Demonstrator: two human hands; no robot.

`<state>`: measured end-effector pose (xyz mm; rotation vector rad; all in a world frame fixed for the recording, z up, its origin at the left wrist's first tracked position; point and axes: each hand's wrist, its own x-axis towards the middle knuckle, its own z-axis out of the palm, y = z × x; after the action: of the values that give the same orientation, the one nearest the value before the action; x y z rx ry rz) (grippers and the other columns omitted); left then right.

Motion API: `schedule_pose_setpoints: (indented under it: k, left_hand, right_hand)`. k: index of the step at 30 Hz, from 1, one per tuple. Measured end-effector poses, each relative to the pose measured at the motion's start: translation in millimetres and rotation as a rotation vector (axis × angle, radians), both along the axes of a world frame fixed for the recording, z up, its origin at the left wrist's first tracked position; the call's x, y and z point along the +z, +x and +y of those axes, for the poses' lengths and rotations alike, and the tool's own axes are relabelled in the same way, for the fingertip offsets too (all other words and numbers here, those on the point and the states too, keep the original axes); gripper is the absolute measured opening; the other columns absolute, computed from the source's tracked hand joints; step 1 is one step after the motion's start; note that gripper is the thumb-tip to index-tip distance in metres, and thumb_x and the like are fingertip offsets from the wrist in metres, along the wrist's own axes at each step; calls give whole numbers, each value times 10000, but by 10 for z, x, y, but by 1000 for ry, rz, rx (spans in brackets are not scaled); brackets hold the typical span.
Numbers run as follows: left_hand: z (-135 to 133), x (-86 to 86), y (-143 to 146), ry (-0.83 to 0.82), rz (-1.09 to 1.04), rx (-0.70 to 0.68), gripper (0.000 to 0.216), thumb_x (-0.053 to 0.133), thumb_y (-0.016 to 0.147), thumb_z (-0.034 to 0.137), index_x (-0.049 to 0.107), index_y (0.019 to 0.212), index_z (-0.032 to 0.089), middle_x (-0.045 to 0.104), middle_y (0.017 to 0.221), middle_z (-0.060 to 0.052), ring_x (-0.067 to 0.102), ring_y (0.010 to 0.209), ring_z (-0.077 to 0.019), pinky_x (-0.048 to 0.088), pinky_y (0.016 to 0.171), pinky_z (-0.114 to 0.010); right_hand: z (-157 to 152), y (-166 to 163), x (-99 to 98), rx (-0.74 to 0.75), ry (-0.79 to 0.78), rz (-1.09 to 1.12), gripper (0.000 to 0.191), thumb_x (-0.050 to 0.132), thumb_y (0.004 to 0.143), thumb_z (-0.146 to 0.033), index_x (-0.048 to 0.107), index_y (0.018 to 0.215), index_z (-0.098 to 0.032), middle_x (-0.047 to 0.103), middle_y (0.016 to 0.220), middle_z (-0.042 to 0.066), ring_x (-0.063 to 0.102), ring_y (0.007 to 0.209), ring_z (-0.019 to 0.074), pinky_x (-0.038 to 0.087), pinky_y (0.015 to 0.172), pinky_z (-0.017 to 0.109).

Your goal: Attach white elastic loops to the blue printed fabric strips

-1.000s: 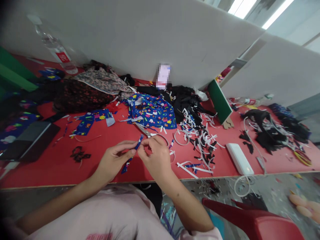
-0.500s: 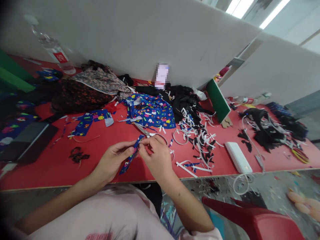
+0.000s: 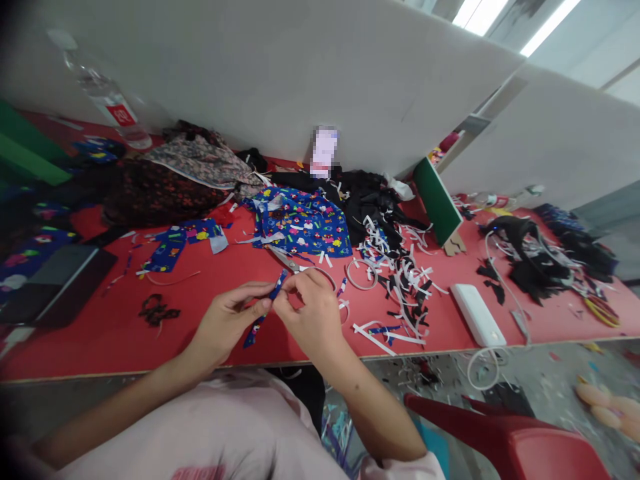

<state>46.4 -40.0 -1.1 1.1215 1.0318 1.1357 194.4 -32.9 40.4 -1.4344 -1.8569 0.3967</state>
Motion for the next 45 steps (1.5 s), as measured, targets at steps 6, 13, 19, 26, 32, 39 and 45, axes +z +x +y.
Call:
schedule_pose_setpoints:
  k: [6, 13, 19, 26, 32, 39, 45]
  left_hand:
    - [-8, 22, 9, -10, -5, 4, 250, 673, 729, 305, 708, 964, 226, 698, 1016, -34, 620, 962, -187, 469, 885, -323]
    - [-28, 60, 27, -182, -144, 33, 282, 724, 681, 311, 711, 939, 200, 716, 977, -47, 627, 939, -184, 468, 873, -306]
    - [-35, 62, 25, -239, -300, -25, 310, 709, 705, 297, 689, 993, 184, 708, 982, -68, 640, 874, -181, 493, 830, -328]
    - [-25, 60, 19, -201, -252, 14, 288, 724, 691, 282, 699, 964, 194, 715, 951, -56, 638, 860, -166, 494, 808, -289]
    - [-44, 68, 8, -259, -327, -48, 296, 709, 709, 291, 683, 985, 185, 703, 998, -70, 646, 871, -182, 495, 839, -326]
    - [-23, 129, -33, -491, -528, -81, 238, 652, 754, 276, 622, 982, 214, 701, 975, -59, 686, 788, -197, 542, 736, -327]
    - [2, 124, -66, -600, -510, -49, 186, 537, 799, 233, 594, 970, 190, 714, 913, -74, 688, 763, -210, 539, 628, -291]
  right_hand:
    - [3, -21, 11, 9, 21, 19, 112, 538, 684, -102, 510, 623, -192, 507, 668, -17, 504, 636, 120, 419, 643, 240]
    - [-4, 1, 20, 21, -17, 42, 96, 521, 703, -116, 544, 666, -201, 545, 711, -1, 532, 677, 135, 429, 642, 248]
    - [2, 41, 12, 15, -40, 75, 90, 530, 709, -122, 557, 667, -196, 567, 715, 0, 546, 680, 134, 440, 644, 248]
    - [-36, -7, 28, 11, -70, 110, 18, 574, 743, -194, 590, 736, -191, 578, 745, 6, 530, 655, 121, 451, 650, 245]
    - [-26, -13, 41, 6, -105, 110, 71, 540, 746, -177, 553, 679, -192, 557, 698, -7, 513, 616, 114, 426, 595, 229]
    - [66, 285, -74, -92, -229, 195, 114, 504, 790, -257, 558, 720, -184, 553, 628, -20, 482, 547, 105, 389, 528, 214]
    - [201, 938, -361, -265, -202, -385, 284, 449, 840, -292, 574, 619, -166, 546, 626, 41, 477, 531, 133, 350, 528, 253]
